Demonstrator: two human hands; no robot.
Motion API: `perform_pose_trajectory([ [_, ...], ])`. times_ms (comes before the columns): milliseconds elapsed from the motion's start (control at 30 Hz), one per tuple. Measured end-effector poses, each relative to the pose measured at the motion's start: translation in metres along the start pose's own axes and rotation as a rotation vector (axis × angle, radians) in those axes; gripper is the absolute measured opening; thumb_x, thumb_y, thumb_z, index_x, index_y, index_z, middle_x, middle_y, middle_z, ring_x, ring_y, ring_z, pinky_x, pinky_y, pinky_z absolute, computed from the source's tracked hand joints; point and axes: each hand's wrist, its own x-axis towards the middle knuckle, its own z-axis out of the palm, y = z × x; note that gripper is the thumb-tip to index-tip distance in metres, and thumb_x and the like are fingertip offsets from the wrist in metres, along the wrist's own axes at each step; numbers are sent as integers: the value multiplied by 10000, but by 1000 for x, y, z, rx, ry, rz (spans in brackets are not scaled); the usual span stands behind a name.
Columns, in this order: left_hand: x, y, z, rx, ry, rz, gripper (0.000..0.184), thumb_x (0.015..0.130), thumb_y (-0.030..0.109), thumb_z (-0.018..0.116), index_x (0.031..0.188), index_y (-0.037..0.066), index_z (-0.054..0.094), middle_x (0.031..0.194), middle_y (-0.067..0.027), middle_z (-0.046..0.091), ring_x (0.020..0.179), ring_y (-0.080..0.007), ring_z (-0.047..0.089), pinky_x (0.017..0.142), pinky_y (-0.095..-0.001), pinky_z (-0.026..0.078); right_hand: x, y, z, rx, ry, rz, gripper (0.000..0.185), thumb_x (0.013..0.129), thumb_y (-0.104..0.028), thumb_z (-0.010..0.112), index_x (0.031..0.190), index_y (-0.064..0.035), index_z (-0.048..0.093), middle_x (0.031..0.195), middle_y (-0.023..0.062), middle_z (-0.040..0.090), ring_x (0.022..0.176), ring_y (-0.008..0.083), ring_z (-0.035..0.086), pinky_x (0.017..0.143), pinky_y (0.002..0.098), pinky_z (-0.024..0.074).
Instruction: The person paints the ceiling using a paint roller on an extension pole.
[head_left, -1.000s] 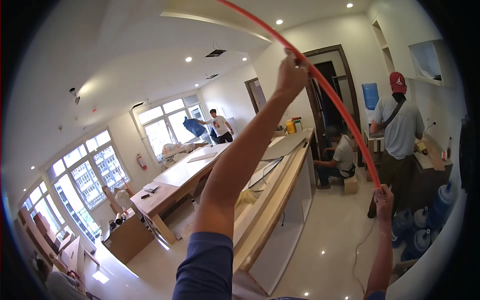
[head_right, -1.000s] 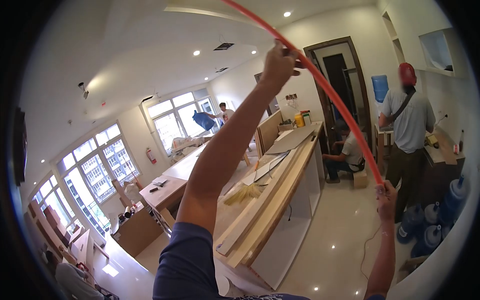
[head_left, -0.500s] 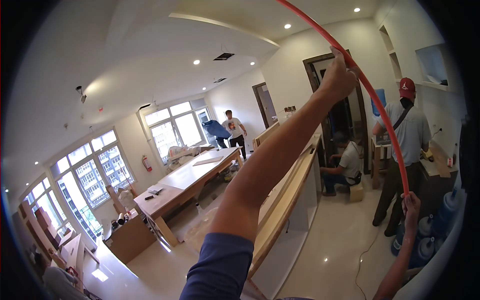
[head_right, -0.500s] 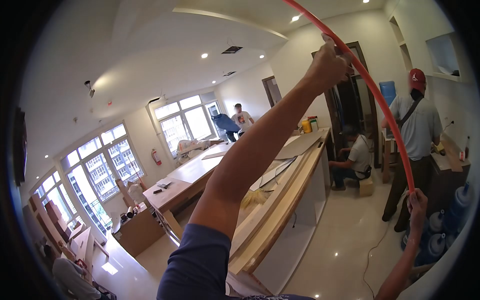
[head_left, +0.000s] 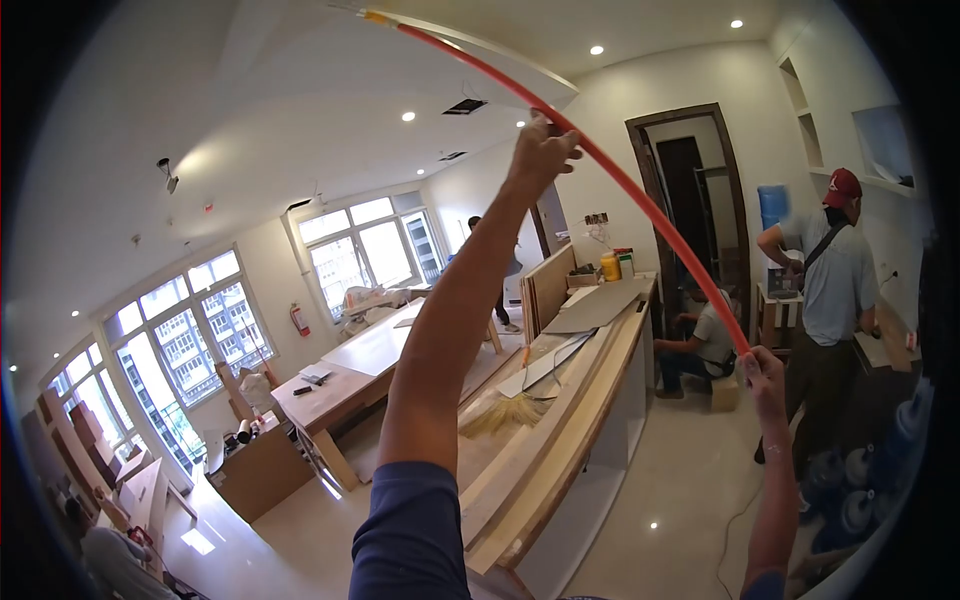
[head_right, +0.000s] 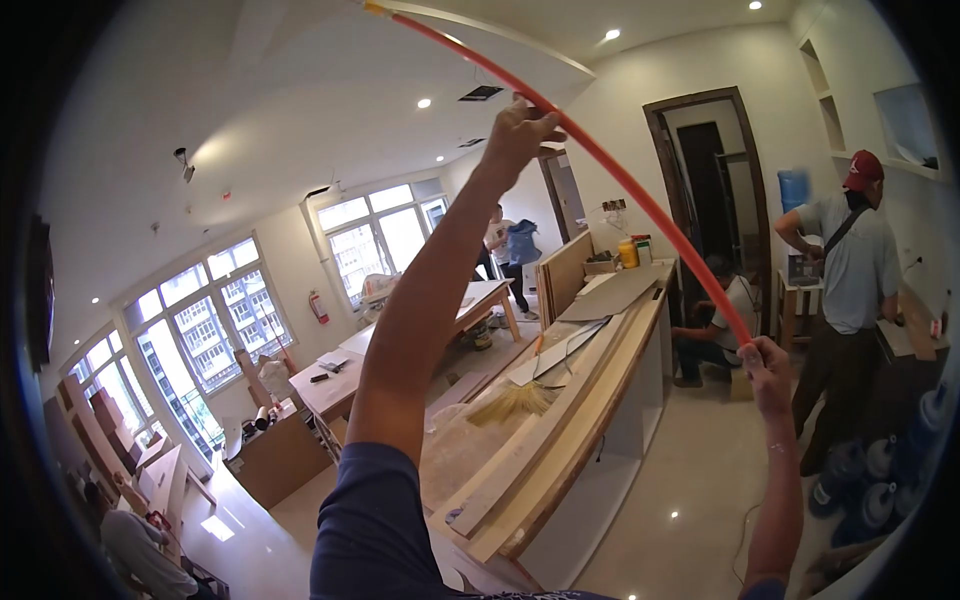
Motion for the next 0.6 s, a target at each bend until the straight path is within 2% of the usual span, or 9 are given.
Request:
perform_pose_trajectory([
  [133,4,-15,-46,41,48,-24,278,953,131,645,1148,-53,569,1043,-156,697,868,-202,710,697,-340,607,21,5,52,0,-7,-29,277,1042,-282,635,896,-46,631,685,-49,510,605,31,447,552,216,345],
  [267,7,-20,-51,90,82,-49,255,946,163,665,1094,-33,598,1003,-151,699,850,-200,695,725,-341,590,27,14,64,-66,15,-44,274,1055,-273,610,898,-48,618,706,-39,511,621,38,452,561,225,356],
  [400,10,-18,-18,104,24,19,302,913,182,712,1088,-43,611,919,-128,711,805,-185,692,672,-326,573,16,28,41,-91,92,-89,299,1056,-294,601,882,-52,615,699,-43,514,617,40,461,545,240,345],
  [467,6,-5,10,147,-91,6,338,960,234,696,1123,-45,596,1027,-155,719,949,-222,717,780,-345,582,1,36,14,-89,123,-103,306,1060,-304,591,884,-55,605,713,-39,510,625,41,457,547,242,342],
  [600,5,12,79,226,-185,202,424,913,265,754,1141,-70,631,1055,-173,728,939,-219,724,740,-344,592,-37,48,-47,-83,189,-112,341,1061,-351,587,873,-66,583,713,-43,486,623,35,427,556,222,332],
])
